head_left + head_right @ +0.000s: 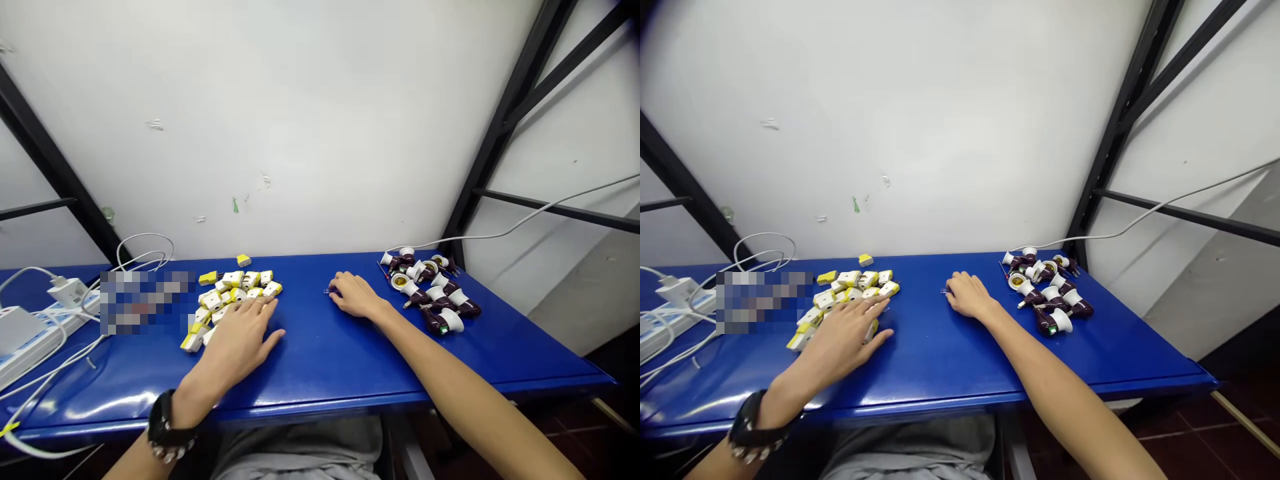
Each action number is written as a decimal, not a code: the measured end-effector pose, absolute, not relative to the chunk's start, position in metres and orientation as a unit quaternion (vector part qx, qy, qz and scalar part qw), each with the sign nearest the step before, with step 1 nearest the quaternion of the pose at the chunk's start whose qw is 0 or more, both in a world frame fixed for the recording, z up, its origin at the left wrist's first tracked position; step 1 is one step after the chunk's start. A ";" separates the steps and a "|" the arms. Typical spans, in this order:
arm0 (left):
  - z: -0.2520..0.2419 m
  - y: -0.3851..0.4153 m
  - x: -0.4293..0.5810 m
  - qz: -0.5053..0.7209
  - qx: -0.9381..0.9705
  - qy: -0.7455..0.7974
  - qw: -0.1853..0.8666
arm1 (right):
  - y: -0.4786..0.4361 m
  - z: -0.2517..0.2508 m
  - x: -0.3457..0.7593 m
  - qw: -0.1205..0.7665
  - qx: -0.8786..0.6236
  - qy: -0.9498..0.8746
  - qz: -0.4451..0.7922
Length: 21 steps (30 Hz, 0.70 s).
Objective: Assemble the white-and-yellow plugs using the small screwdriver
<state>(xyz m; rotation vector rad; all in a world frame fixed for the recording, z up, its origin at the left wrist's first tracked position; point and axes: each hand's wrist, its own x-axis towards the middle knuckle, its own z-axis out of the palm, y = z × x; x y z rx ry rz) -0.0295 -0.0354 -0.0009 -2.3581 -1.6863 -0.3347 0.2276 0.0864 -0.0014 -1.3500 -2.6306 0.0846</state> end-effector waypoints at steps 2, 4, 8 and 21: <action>0.000 -0.051 -0.044 -0.101 -0.773 -0.615 0.118 | 0.087 -0.001 0.228 0.099 -0.462 -0.881 0.032; -0.003 -0.059 -0.052 -0.092 -0.758 -0.637 0.104 | 0.087 -0.001 0.227 0.106 -0.468 -0.877 0.039; -0.007 -0.054 -0.046 -0.098 -0.774 -0.622 0.061 | 0.085 0.001 0.222 0.165 -0.474 -0.863 0.055; -0.010 0.043 0.006 -0.240 -0.868 -0.405 -0.161 | 0.078 0.009 0.207 0.558 -0.332 -0.683 0.334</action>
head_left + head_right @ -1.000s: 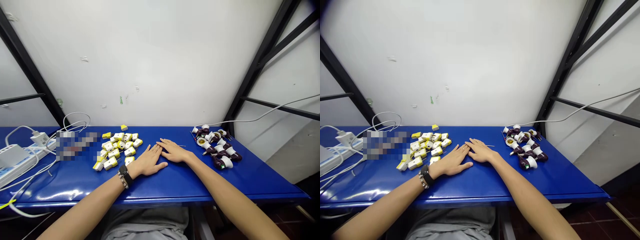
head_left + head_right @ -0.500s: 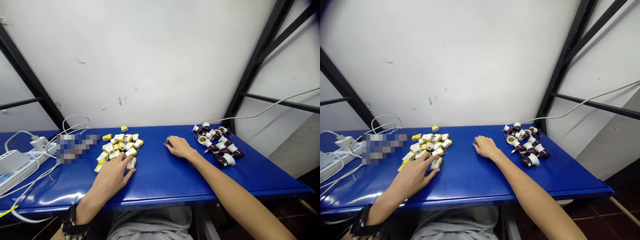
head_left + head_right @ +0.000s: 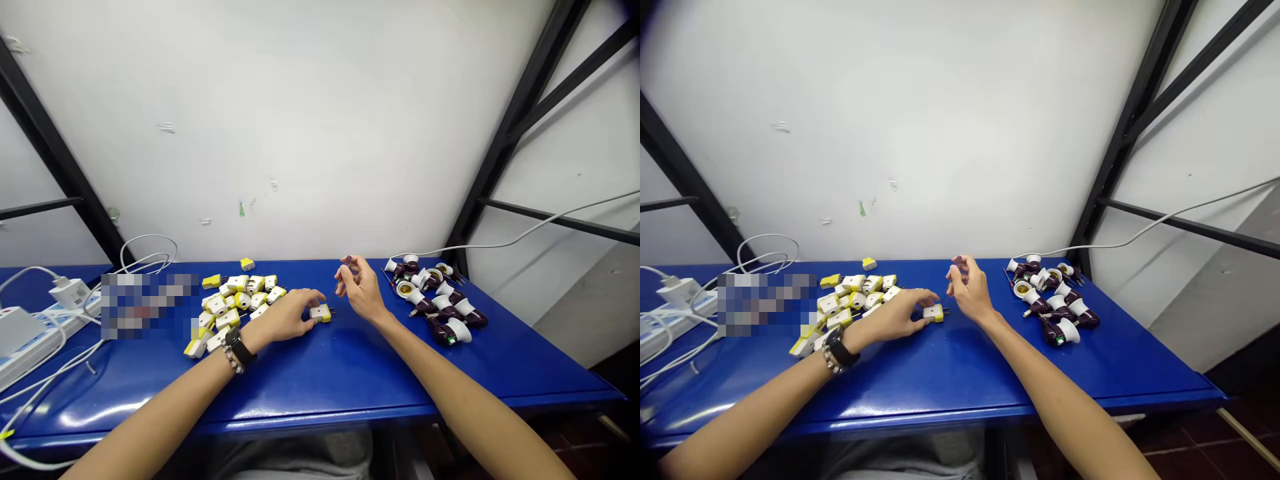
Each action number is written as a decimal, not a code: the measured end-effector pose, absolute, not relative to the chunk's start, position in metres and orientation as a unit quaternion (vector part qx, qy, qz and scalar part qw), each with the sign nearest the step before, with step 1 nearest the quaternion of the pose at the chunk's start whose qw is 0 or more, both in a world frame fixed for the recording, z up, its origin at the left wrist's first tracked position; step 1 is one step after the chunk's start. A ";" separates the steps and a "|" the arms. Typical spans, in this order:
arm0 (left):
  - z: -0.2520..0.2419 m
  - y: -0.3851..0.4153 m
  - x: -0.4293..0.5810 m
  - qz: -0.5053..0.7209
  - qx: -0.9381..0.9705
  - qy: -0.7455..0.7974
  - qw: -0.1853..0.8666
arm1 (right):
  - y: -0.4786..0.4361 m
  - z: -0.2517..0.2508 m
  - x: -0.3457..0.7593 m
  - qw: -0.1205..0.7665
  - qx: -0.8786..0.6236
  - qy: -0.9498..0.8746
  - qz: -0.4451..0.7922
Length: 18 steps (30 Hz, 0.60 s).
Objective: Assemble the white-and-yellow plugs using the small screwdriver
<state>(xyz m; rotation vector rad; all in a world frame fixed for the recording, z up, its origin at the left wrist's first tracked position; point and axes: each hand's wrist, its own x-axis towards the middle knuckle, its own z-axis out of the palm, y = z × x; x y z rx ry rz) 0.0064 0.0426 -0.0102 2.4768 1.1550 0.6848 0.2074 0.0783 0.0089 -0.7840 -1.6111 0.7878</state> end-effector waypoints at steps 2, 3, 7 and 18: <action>-0.017 0.047 0.008 0.278 0.857 0.395 0.179 | 0.075 0.008 0.205 0.545 -0.325 -0.697 0.334; -0.020 0.047 0.009 0.292 0.854 0.391 0.178 | 0.073 0.007 0.203 0.536 -0.324 -0.706 0.331; -0.023 0.043 0.008 0.311 0.855 0.381 0.164 | 0.067 0.006 0.198 0.504 -0.327 -0.736 0.313; -0.023 0.042 0.008 0.321 0.856 0.375 0.156 | 0.065 0.005 0.194 0.474 -0.321 -0.761 0.305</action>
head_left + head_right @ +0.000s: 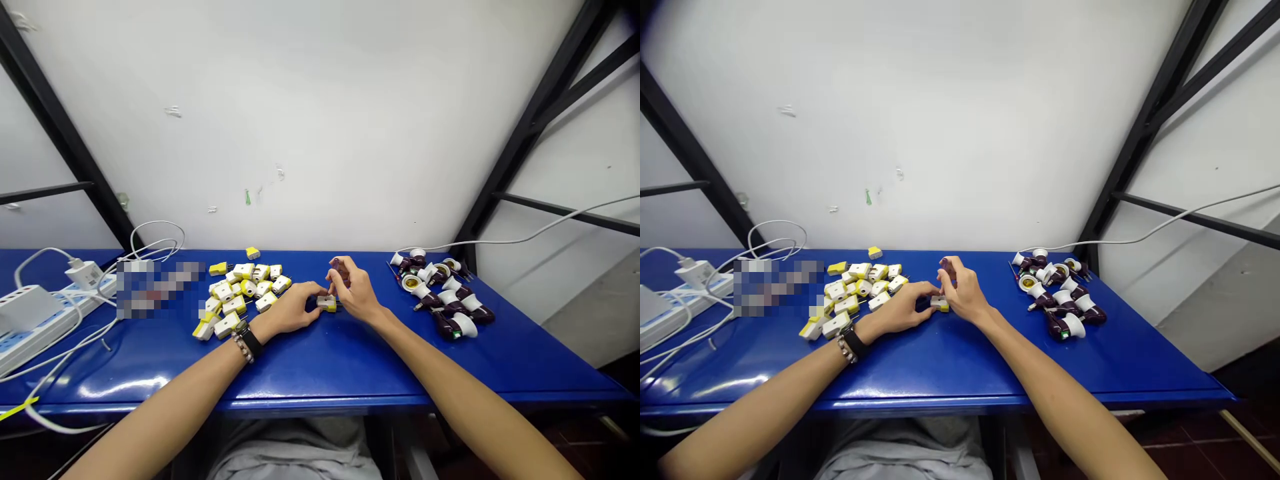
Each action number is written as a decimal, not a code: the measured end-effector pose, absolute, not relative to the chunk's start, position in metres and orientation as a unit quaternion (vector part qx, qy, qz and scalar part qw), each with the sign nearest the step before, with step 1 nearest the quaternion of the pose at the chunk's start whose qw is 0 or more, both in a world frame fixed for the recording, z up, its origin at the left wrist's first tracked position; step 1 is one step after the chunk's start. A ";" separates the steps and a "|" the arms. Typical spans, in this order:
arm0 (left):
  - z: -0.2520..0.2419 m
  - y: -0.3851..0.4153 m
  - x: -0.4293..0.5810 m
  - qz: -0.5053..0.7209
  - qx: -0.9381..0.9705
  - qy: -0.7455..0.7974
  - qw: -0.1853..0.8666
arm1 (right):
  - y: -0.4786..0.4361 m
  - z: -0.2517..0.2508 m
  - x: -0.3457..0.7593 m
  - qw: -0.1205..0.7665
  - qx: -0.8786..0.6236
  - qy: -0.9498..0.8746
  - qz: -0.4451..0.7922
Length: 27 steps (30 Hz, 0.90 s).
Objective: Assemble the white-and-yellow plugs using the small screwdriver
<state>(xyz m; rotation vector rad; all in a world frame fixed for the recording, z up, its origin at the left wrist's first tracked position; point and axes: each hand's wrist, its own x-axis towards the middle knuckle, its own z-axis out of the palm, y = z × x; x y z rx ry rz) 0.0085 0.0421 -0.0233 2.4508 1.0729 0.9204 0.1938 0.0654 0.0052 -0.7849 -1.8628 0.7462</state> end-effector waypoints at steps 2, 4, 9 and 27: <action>-0.022 0.041 0.010 0.326 0.852 0.380 0.154 | 0.066 0.006 0.193 0.470 -0.317 -0.764 0.308; -0.022 0.041 0.014 0.356 0.835 0.387 0.163 | 0.067 0.006 0.194 0.464 -0.308 -0.768 0.316; -0.027 0.048 0.024 0.425 0.781 0.384 0.249 | 0.072 0.007 0.196 0.462 -0.291 -0.765 0.341; -0.033 0.055 0.023 0.416 0.773 0.417 0.234 | 0.075 0.014 0.194 0.485 -0.291 -0.741 0.361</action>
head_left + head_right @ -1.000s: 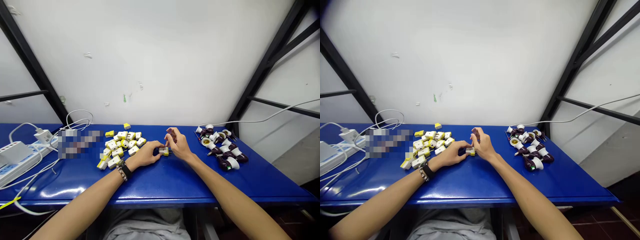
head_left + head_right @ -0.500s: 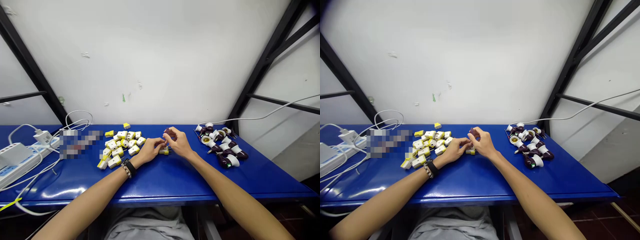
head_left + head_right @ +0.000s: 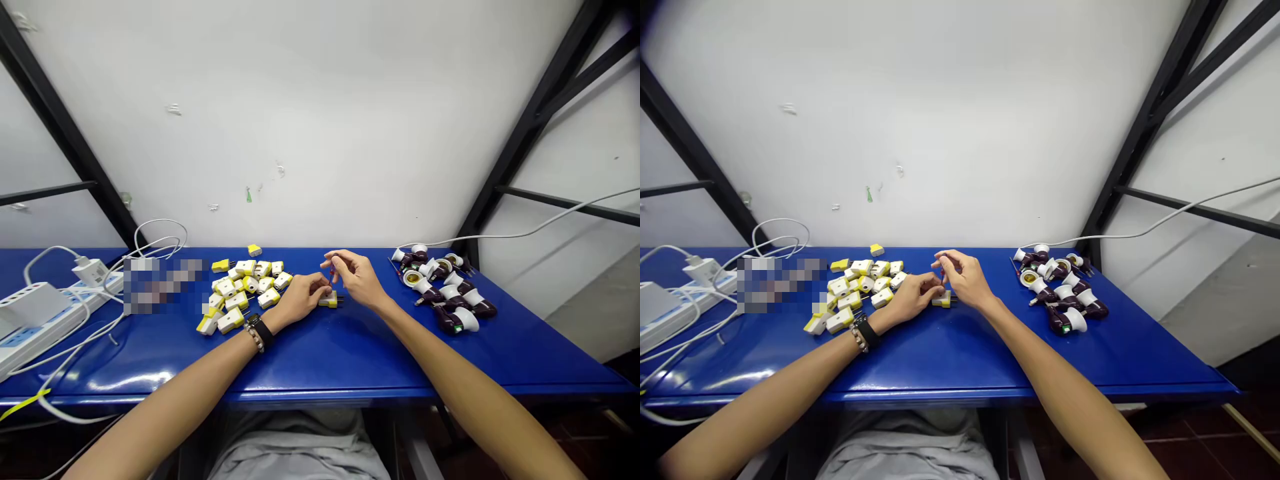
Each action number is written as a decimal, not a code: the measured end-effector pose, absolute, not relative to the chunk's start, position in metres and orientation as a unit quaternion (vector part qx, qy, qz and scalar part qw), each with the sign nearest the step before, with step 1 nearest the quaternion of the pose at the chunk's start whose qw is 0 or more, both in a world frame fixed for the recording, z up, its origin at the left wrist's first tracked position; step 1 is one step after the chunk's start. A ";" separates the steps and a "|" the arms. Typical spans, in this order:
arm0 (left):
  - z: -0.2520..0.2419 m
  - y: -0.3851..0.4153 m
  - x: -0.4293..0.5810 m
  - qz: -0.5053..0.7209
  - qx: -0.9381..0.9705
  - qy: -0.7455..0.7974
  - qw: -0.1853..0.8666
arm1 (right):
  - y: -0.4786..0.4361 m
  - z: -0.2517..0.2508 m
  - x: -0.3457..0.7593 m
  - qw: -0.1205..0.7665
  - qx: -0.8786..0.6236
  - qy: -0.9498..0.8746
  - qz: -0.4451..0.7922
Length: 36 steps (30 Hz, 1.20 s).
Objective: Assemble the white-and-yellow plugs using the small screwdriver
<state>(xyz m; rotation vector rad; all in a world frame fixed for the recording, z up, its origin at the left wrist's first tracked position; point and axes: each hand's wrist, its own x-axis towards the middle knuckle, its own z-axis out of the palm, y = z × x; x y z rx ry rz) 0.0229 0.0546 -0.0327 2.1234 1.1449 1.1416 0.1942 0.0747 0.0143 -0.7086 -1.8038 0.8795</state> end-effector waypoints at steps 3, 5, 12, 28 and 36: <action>-0.033 0.055 0.024 0.415 0.770 0.423 0.238 | 0.073 0.011 0.192 0.528 -0.312 -0.706 0.354; -0.032 0.054 0.024 0.417 0.768 0.425 0.236 | 0.072 0.011 0.191 0.532 -0.315 -0.711 0.334; -0.031 0.051 0.024 0.420 0.775 0.400 0.251 | 0.071 0.016 0.192 0.463 -0.276 -0.746 0.392; -0.028 0.051 0.026 0.441 0.751 0.420 0.254 | 0.068 0.008 0.187 0.472 -0.300 -0.741 0.372; -0.027 0.050 0.021 0.412 0.779 0.391 0.265 | 0.067 0.009 0.188 0.464 -0.308 -0.753 0.350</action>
